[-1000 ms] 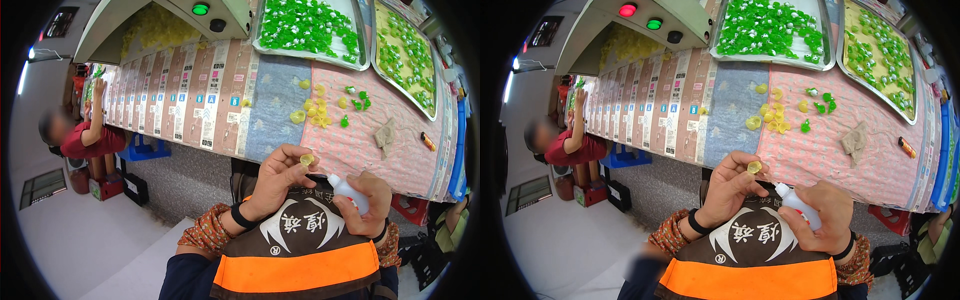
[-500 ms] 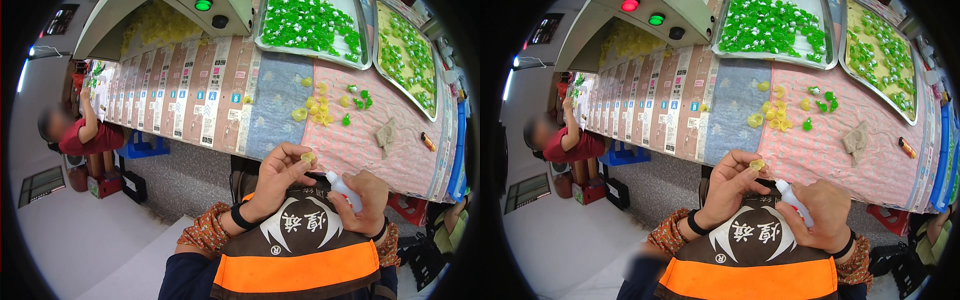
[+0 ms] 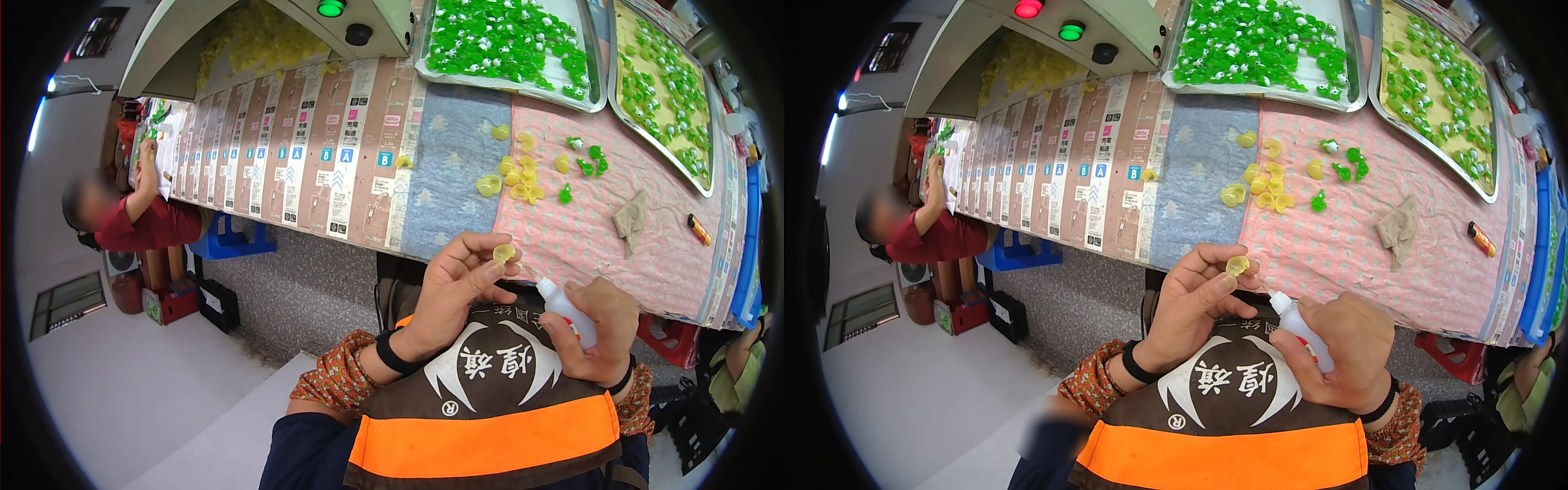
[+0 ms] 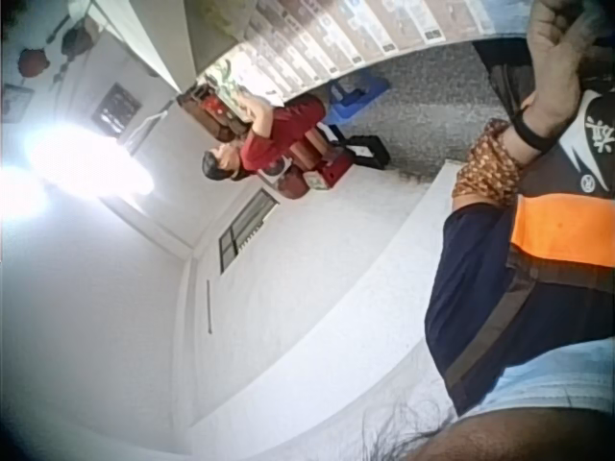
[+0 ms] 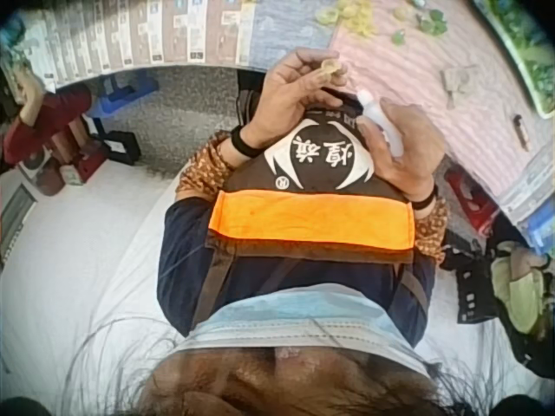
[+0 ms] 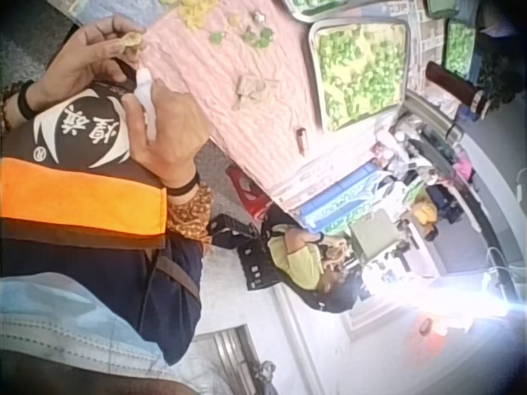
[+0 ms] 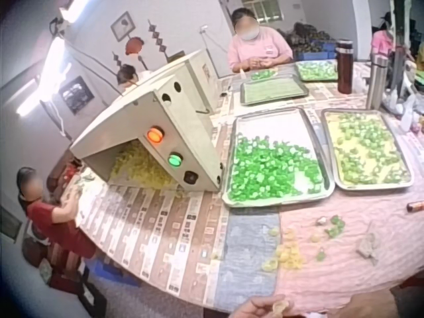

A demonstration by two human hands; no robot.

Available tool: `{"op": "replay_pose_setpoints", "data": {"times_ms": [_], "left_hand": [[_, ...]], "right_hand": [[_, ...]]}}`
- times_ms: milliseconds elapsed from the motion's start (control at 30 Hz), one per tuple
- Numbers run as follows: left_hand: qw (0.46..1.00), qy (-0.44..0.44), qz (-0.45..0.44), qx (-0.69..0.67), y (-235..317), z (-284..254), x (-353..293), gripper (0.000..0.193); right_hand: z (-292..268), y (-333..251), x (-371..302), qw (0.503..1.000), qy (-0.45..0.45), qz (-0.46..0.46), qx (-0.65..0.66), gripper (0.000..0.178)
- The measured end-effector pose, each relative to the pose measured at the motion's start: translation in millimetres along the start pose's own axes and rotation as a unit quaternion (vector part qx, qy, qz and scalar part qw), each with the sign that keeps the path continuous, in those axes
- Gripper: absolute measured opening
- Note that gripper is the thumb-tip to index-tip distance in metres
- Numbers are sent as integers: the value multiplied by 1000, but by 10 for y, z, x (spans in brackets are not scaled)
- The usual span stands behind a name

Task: Apply adhesive to small plastic components and assemble them.

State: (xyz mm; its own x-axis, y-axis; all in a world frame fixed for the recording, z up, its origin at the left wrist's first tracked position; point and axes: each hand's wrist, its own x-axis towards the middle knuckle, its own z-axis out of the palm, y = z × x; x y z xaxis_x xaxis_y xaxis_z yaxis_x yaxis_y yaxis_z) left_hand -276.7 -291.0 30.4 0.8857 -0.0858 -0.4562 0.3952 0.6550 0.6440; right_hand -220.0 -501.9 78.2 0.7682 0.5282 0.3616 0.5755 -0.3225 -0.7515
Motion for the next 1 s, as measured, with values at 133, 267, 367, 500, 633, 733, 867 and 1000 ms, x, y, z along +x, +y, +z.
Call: {"op": "replay_pose_setpoints", "data": {"times_ms": [133,267,367,500,633,733,867,1000], "left_hand": [[1000,-7,-3,-10,17,13,-2,34],[1000,-12,-4,-12,5,17,0,33],[1000,-14,8,25,0,26,-3,33],[996,-39,42,65,-21,17,-5,33],[991,-56,63,104,-30,39,-2,33],[990,-61,55,117,-28,64,3,33],[991,-65,35,109,-41,66,19,33],[994,-59,7,88,-12,72,33,32]], "right_hand": [[-38,-11,10,1000,0,-3,7,41],[-78,77,-168,995,59,32,68,47],[-145,147,-174,959,175,182,124,49],[-476,355,-45,912,202,233,271,53],[-770,734,-35,913,250,234,222,45],[-926,952,-21,924,230,276,129,36],[-991,1263,-92,936,155,312,40,31],[-1014,1302,-101,935,156,318,29,33]]}}
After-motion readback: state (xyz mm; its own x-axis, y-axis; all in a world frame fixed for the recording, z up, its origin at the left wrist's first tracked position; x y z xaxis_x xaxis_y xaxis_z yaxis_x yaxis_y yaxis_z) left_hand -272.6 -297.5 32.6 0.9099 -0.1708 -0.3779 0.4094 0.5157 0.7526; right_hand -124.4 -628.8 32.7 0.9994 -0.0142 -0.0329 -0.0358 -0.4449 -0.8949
